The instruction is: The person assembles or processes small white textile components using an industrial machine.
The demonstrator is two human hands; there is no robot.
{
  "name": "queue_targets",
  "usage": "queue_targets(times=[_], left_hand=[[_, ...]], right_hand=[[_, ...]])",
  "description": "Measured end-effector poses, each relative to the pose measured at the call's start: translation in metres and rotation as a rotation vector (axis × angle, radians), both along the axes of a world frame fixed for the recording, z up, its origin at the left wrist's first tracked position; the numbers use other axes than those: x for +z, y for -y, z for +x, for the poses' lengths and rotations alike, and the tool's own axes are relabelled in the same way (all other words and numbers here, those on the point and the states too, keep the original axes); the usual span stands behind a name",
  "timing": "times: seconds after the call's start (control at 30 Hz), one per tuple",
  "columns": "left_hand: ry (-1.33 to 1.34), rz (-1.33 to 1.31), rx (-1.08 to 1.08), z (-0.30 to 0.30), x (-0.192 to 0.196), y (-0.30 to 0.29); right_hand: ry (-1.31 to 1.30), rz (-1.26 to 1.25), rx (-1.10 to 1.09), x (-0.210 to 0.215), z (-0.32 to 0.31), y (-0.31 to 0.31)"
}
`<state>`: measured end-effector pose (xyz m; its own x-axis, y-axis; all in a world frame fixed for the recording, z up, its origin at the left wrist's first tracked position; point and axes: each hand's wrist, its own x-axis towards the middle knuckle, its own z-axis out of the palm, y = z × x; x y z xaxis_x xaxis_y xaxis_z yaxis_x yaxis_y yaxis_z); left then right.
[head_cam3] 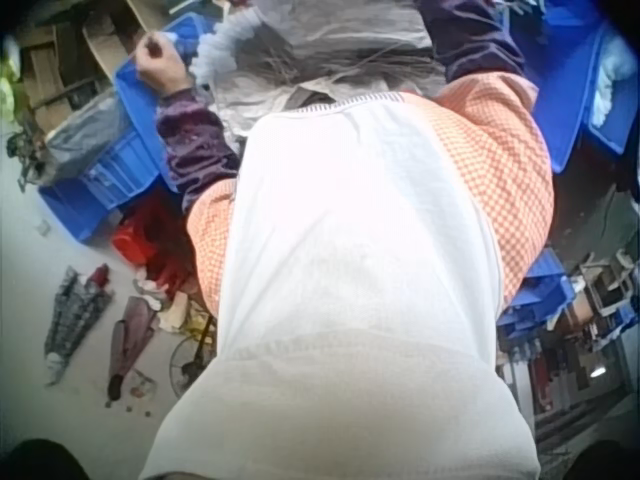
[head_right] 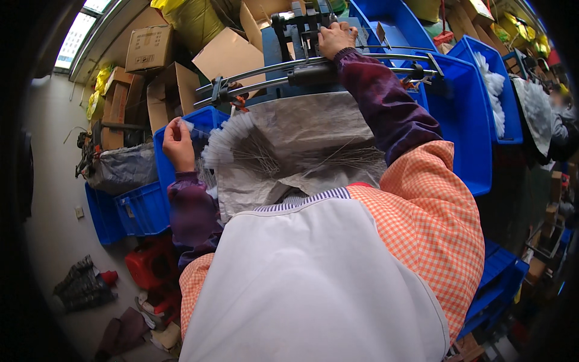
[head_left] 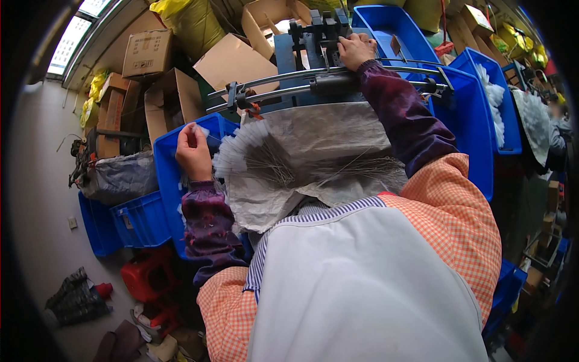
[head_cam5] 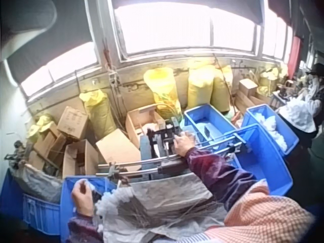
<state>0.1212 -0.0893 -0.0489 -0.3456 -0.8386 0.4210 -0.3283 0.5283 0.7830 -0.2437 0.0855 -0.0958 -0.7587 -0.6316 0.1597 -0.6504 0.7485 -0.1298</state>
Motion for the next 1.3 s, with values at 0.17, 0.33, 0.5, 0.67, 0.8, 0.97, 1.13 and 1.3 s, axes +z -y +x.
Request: queue_targets(times=[0.17, 0.33, 0.5, 0.67, 0.8, 0.97, 1.13, 1.3], left_hand=[[-0.081, 0.075, -0.080, 0.003, 0.031, -0.006], [-0.205, 0.312, -0.262, -0.011, 0.043, -0.023], [-0.252, 0.528, -0.409, -0.030, 0.054, -0.053], [-0.233, 0.631, -0.581, -0.055, 0.064, -0.082], [-0.211, 0.676, -0.730, -0.077, 0.066, -0.104], [-0.162, 0.683, -0.829, -0.097, 0.053, -0.128], [0.269, 0.230, -0.451, -0.072, 0.006, -0.075], [1.072, -0.099, -0.065, 0.003, -0.048, -0.020]], right_hand=[[-0.006, 0.023, -0.009, 0.003, -0.014, -0.021], [-0.012, -0.154, 0.088, -0.014, -0.073, -0.046], [0.107, -0.070, 0.019, 0.016, -0.067, -0.048], [0.305, -0.017, 0.316, 0.070, -0.033, -0.082], [0.879, 0.116, 0.480, 0.115, 0.051, -0.104], [1.379, -0.362, 0.626, 0.091, 0.112, -0.082], [0.240, -0.455, 0.248, 0.037, 0.017, -0.065], [-0.125, -0.212, 0.147, -0.003, -0.048, -0.040]])
